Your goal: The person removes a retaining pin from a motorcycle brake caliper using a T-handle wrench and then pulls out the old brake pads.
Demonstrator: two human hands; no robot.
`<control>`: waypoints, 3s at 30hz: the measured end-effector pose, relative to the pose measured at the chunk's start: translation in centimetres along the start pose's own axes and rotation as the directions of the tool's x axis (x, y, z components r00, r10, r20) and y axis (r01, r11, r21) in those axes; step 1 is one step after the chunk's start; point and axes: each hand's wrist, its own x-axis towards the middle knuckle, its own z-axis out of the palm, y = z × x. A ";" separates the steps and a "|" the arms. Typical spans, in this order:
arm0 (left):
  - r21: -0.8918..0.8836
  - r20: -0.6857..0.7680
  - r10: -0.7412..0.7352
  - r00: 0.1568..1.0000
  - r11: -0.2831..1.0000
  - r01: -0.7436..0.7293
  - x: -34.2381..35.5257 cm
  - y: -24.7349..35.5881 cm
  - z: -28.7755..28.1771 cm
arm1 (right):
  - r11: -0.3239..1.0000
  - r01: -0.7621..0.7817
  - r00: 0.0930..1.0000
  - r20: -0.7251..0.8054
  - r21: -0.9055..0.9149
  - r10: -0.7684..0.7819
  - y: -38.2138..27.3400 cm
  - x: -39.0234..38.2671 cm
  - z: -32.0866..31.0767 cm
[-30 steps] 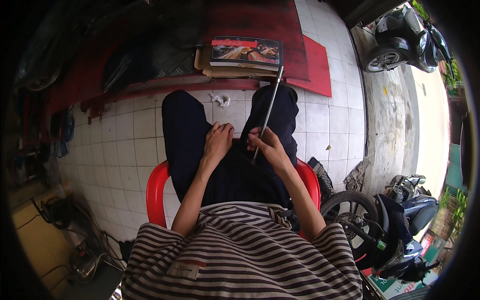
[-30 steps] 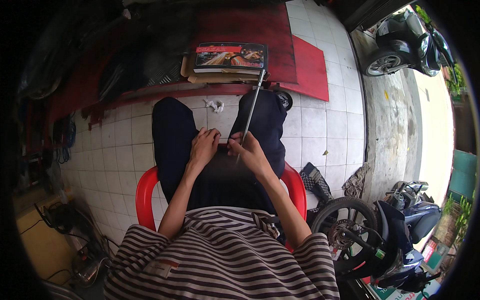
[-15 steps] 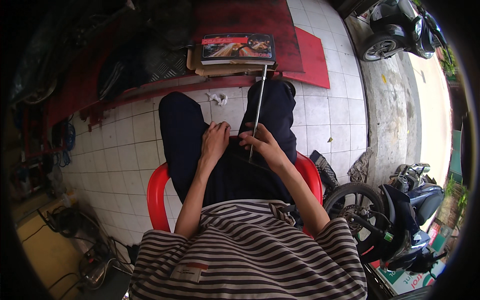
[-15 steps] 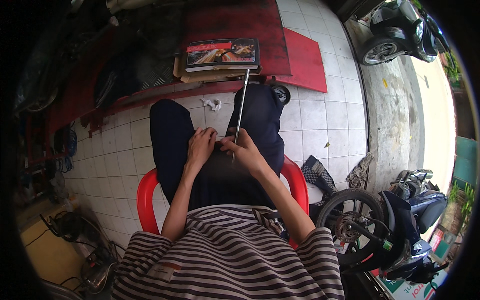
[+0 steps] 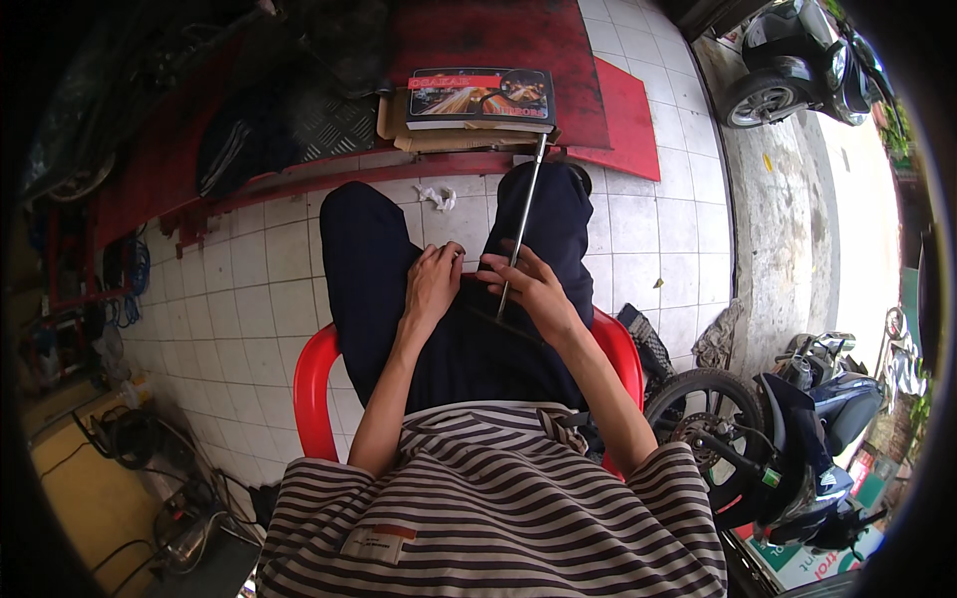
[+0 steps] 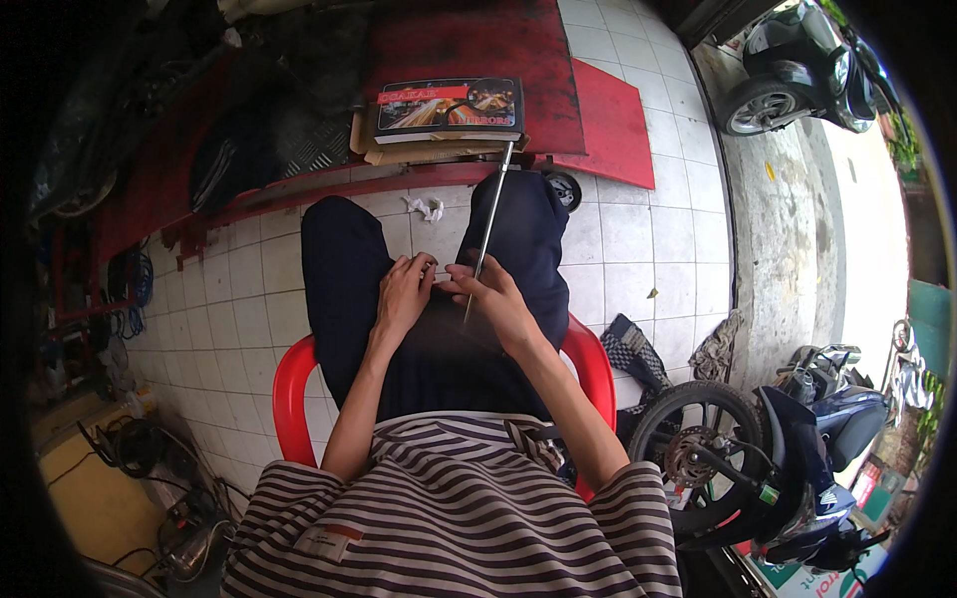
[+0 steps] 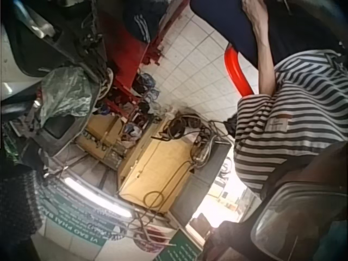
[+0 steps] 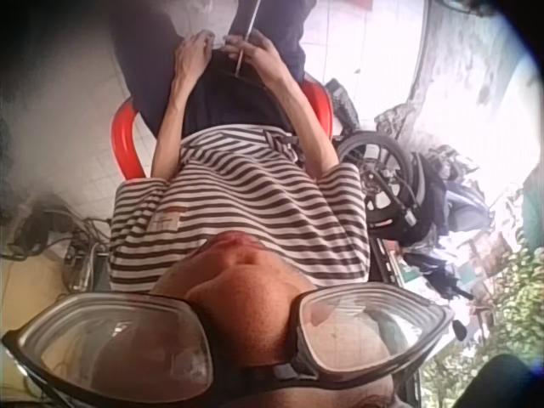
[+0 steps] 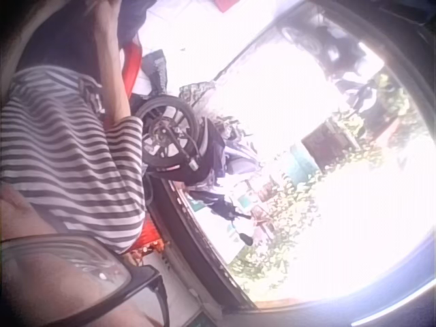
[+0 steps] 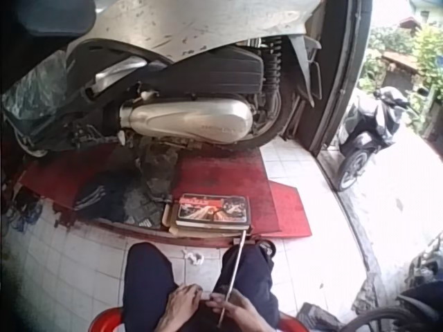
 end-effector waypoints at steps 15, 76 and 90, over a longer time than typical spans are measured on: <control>-0.043 -0.005 -0.022 1.000 0.999 0.022 0.2 0.4 -0.3 | 0.968 0.134 0.971 -0.167 -0.212 -0.171 1.2 0.0 1.1; -0.092 -0.311 0.373 0.874 0.903 -0.419 0.1 10.0 -11.8 | 0.976 0.215 0.949 0.239 -0.014 -0.206 -5.9 -2.0 -0.8; -0.205 -0.612 0.119 0.782 0.931 -0.302 5.0 8.1 -18.0 | 0.522 0.686 0.699 0.262 -0.507 -0.665 -10.7 -1.2 3.2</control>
